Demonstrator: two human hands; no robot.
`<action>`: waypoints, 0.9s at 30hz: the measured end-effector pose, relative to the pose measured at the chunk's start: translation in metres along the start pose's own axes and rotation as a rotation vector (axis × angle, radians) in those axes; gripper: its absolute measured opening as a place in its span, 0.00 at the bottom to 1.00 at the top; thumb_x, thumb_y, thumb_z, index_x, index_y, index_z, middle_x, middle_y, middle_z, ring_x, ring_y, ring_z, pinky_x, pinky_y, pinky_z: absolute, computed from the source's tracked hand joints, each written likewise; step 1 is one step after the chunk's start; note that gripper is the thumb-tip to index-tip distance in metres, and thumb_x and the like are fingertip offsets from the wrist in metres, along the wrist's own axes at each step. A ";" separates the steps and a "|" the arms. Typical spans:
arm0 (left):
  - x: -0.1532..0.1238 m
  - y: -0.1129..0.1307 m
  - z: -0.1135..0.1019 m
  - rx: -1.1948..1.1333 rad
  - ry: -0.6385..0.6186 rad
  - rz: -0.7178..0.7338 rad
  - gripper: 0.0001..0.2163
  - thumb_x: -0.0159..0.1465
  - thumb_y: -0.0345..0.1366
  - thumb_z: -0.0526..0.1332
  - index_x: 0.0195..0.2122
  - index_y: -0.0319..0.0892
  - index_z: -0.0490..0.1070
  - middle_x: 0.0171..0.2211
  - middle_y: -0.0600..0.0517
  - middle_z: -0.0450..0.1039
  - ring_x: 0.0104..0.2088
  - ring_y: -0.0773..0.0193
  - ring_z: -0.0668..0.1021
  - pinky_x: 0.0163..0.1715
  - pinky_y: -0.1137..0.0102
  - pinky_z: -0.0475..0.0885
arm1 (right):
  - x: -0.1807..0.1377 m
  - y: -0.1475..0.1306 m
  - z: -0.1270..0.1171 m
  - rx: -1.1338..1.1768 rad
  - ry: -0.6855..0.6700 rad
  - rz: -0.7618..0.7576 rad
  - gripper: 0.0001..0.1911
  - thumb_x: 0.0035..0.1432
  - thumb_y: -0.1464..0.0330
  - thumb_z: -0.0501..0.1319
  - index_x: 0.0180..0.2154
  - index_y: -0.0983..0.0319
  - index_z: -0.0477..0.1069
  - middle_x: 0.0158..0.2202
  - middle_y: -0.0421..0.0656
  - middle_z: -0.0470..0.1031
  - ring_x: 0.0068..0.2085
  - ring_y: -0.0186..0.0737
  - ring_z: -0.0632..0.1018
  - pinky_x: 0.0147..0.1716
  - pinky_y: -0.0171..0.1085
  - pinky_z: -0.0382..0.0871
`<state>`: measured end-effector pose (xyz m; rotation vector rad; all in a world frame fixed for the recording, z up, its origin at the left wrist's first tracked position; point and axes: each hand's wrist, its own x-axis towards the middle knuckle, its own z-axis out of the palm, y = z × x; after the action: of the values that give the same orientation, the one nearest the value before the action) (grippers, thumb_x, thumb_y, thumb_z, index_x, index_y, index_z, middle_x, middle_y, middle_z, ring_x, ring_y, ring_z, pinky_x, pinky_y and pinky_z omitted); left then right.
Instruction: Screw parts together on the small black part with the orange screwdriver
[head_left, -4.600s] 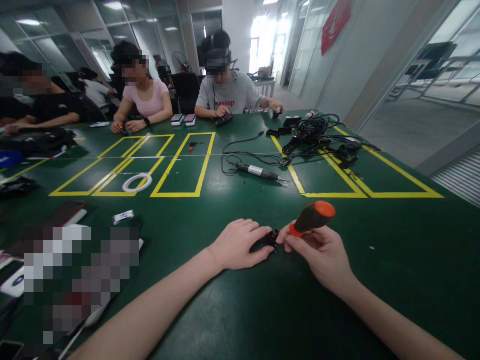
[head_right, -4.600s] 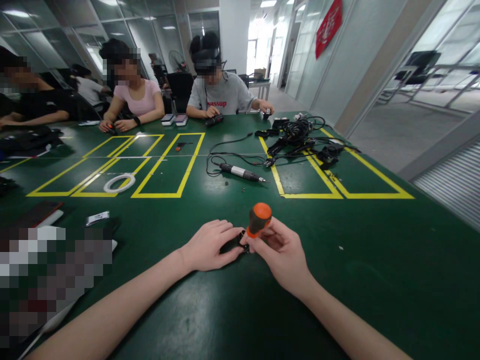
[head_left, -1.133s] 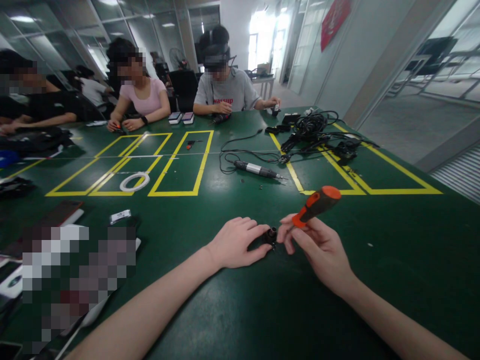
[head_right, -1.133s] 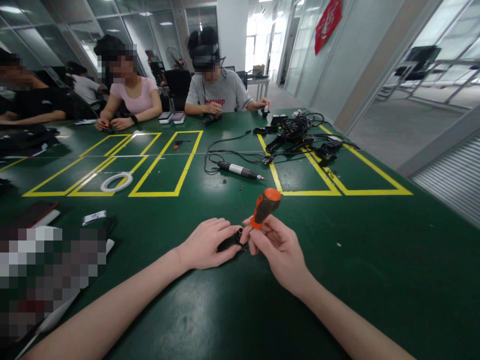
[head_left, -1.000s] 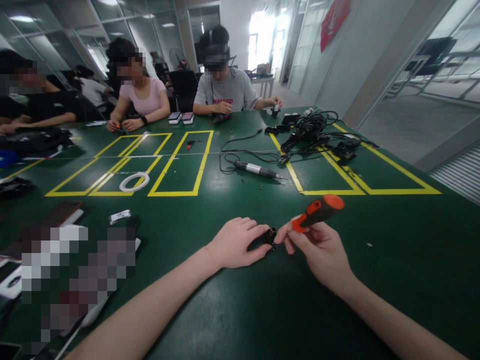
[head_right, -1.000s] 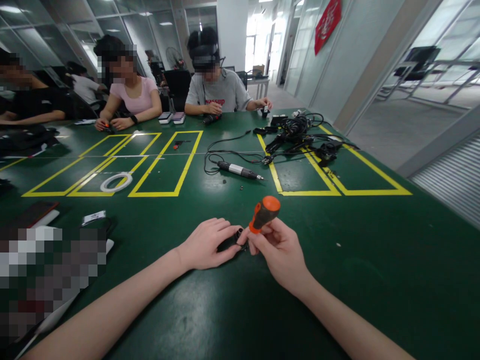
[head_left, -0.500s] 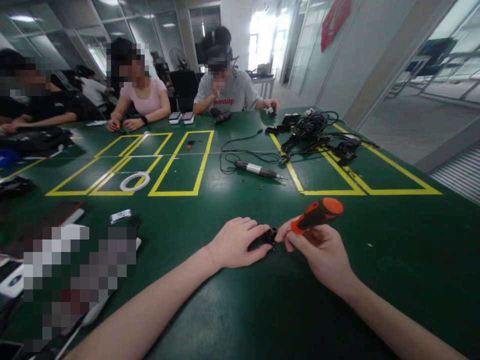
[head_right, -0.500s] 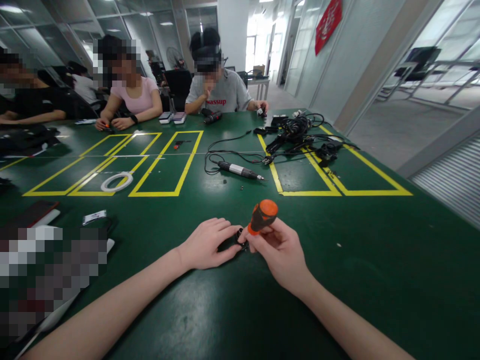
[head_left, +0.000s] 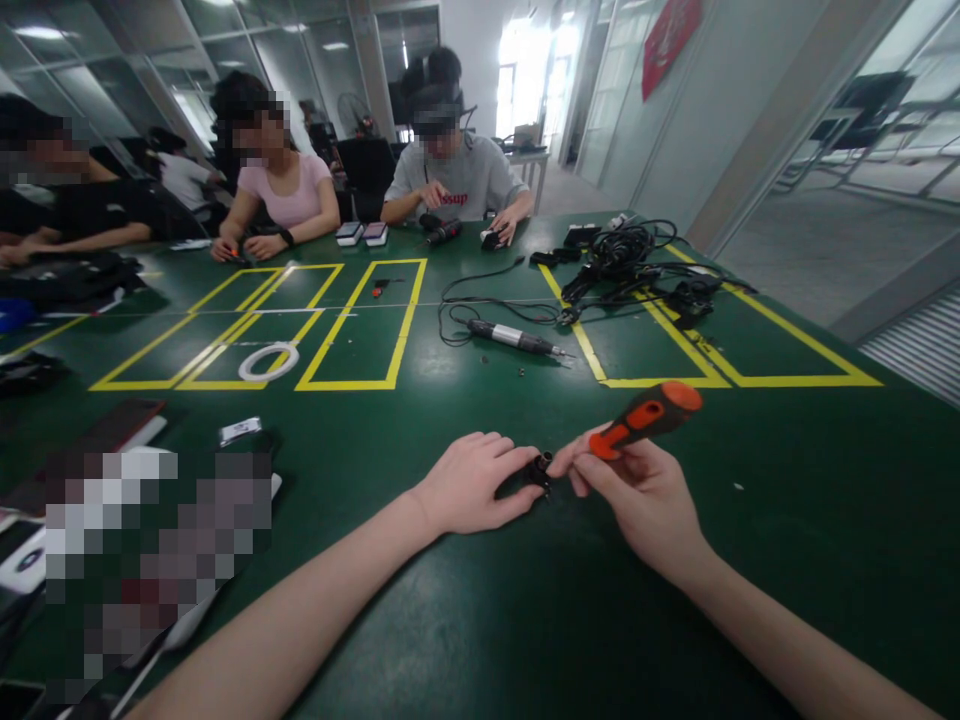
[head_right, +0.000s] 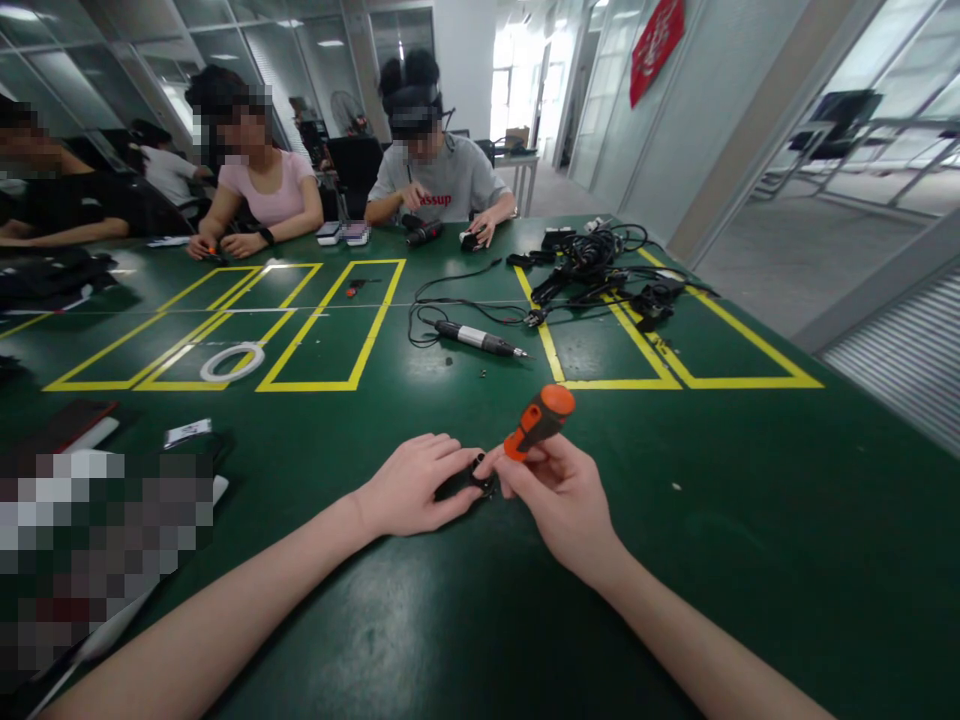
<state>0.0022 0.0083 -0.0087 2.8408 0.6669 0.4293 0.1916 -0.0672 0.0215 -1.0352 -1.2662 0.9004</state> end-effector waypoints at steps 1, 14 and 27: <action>0.000 0.000 0.000 0.003 -0.002 -0.002 0.16 0.71 0.45 0.55 0.53 0.42 0.70 0.37 0.50 0.75 0.38 0.59 0.78 0.39 0.65 0.70 | 0.000 0.000 -0.001 -0.017 0.001 -0.010 0.17 0.59 0.54 0.70 0.29 0.60 0.75 0.28 0.44 0.78 0.23 0.35 0.73 0.24 0.36 0.72; 0.000 0.000 0.000 0.000 -0.006 -0.006 0.16 0.71 0.45 0.56 0.53 0.42 0.70 0.37 0.49 0.76 0.39 0.59 0.78 0.39 0.65 0.70 | 0.000 -0.005 0.001 -0.028 -0.015 0.005 0.16 0.57 0.54 0.72 0.31 0.60 0.75 0.25 0.43 0.78 0.23 0.37 0.74 0.24 0.36 0.74; 0.000 0.001 -0.002 0.001 -0.012 -0.008 0.15 0.70 0.45 0.59 0.51 0.41 0.71 0.38 0.49 0.76 0.39 0.58 0.78 0.39 0.65 0.69 | -0.001 -0.001 0.002 0.035 -0.023 0.013 0.18 0.59 0.52 0.70 0.33 0.59 0.73 0.25 0.42 0.78 0.24 0.37 0.73 0.25 0.35 0.73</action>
<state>0.0024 0.0076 -0.0066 2.8380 0.6763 0.4110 0.1890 -0.0681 0.0226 -1.0091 -1.2601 0.9436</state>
